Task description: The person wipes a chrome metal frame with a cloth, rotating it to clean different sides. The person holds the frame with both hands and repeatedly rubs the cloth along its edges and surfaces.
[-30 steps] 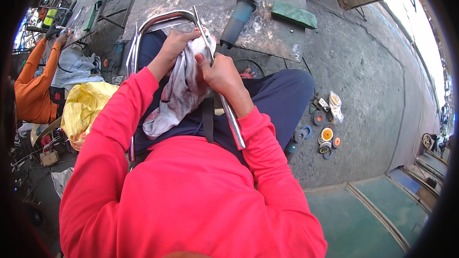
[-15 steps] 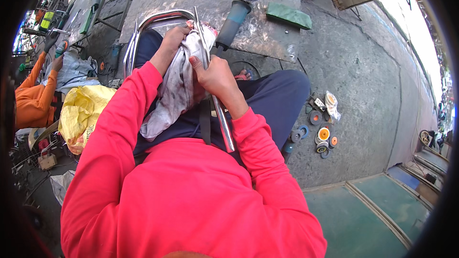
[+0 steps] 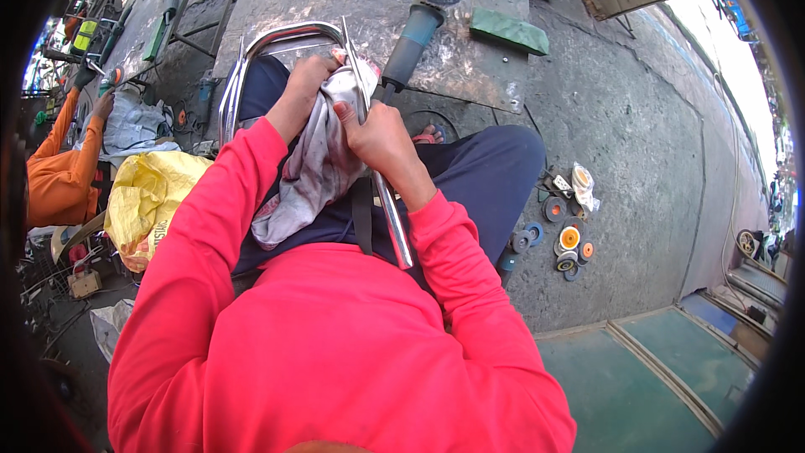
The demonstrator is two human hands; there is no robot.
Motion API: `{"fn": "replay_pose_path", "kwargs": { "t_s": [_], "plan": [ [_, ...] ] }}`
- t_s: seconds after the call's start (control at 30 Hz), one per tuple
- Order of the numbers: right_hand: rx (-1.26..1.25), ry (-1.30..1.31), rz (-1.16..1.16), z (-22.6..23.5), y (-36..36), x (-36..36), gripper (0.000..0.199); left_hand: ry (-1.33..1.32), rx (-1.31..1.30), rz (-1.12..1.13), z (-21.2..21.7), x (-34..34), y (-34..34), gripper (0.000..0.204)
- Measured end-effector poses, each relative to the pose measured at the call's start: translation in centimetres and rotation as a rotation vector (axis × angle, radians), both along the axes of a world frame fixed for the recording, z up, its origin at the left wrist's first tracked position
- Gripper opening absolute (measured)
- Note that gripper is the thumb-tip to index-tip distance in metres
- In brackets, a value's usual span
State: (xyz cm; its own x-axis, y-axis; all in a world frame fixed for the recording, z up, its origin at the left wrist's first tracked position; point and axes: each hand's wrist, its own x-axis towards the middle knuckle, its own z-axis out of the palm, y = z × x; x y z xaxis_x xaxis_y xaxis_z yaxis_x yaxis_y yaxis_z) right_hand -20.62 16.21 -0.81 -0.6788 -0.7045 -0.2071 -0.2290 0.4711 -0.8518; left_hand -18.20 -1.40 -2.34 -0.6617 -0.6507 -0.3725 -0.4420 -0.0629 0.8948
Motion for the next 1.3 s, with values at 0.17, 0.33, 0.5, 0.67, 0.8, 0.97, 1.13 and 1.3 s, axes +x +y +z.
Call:
{"fn": "replay_pose_path", "kwargs": {
  "t_s": [0.17, 0.33, 0.5, 0.67, 0.8, 0.97, 1.13, 1.3],
  "plan": [
    [-0.006, -0.057, -0.033, 0.1, 0.3, 0.0, 0.072, -0.109, -0.125, -0.114, -0.2, -0.6, -1.2, 0.022],
    [-0.006, -0.069, -0.021, 0.1, 0.3, -0.4, 0.067, -0.246, -0.542, -0.453, 1.2, 1.8, -0.7, 0.032],
    [-0.040, -0.051, 0.008, -0.2, 0.2, -0.2, 0.068, -0.206, -0.426, -0.347, 1.9, 3.1, -0.4, 0.041],
    [-0.050, -0.008, 0.012, -0.1, 0.1, 0.1, 0.065, 0.001, 0.145, -0.196, 2.0, 2.3, -0.3, 0.033],
    [-0.026, 0.001, 0.012, 0.2, 0.3, 0.1, 0.062, 0.090, 0.352, -0.060, 1.5, 1.1, 0.0, 0.030],
    [-0.081, 0.044, 0.010, -0.1, 0.5, 0.2, 0.057, 0.118, 0.521, -0.021, 0.3, 0.0, -0.2, 0.024],
    [-0.020, 0.012, 0.005, 0.2, 0.2, 0.4, 0.055, 0.029, 0.414, -0.077, 0.5, 0.3, 0.0, 0.032],
    [-0.051, -0.001, -0.010, 0.7, 0.1, 0.2, 0.065, 0.042, 0.429, -0.038, 0.9, 0.4, 0.3, 0.031]
  ]
}}
